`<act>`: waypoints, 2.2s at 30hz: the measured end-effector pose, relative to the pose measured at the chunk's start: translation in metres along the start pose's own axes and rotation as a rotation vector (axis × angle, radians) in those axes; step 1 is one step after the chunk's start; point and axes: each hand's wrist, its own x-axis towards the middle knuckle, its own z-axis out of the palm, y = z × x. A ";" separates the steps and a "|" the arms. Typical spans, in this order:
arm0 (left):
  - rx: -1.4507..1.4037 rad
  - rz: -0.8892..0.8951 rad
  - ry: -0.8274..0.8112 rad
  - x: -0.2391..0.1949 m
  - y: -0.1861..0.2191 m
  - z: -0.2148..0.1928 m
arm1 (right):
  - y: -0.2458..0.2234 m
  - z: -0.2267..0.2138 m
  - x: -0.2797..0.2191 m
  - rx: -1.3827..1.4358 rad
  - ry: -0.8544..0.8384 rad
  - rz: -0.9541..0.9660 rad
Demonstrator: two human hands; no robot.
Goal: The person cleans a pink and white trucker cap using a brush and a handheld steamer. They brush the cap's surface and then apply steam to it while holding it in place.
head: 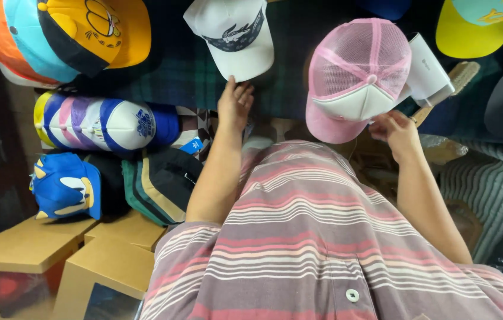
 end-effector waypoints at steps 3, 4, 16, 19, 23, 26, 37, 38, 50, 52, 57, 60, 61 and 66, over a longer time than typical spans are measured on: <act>-0.017 0.026 0.068 0.026 0.024 -0.019 | -0.016 0.018 -0.034 -0.352 -0.141 0.233; -0.011 0.032 0.099 0.033 0.028 -0.020 | -0.035 0.033 -0.046 -0.474 -0.245 0.342; 0.529 -0.201 -0.239 0.015 -0.027 -0.039 | -0.055 0.157 -0.073 -0.510 -0.544 0.311; 0.730 -0.040 -0.085 0.043 0.022 -0.056 | -0.035 0.169 -0.065 -0.388 -0.489 0.230; 1.084 0.277 0.125 0.067 0.088 -0.071 | 0.003 0.189 -0.031 -0.277 -0.434 0.118; 1.067 0.369 0.205 0.032 0.150 -0.025 | -0.080 0.249 -0.041 -0.363 -0.295 0.166; 1.231 0.643 -0.527 0.068 0.161 0.028 | -0.015 0.275 0.006 0.102 -0.011 0.307; 1.239 0.666 -0.633 0.057 0.163 0.039 | -0.008 0.273 -0.002 0.113 -0.028 0.360; 1.584 0.727 -0.547 0.077 0.171 0.092 | -0.037 0.270 -0.020 0.111 -0.222 0.386; 1.561 0.665 -0.519 0.072 0.175 0.084 | -0.041 0.263 -0.024 0.142 -0.235 0.377; 1.437 0.545 -0.439 0.041 0.176 0.068 | -0.041 0.253 -0.035 0.185 -0.270 0.374; 1.444 0.207 -0.310 -0.004 0.180 0.073 | -0.038 0.251 -0.036 0.185 -0.316 0.309; 1.393 0.134 -0.268 -0.016 0.179 0.071 | -0.041 0.250 -0.038 0.128 -0.377 0.299; 0.926 0.060 -0.252 0.005 0.138 0.024 | -0.105 0.223 -0.082 -0.174 -0.517 0.360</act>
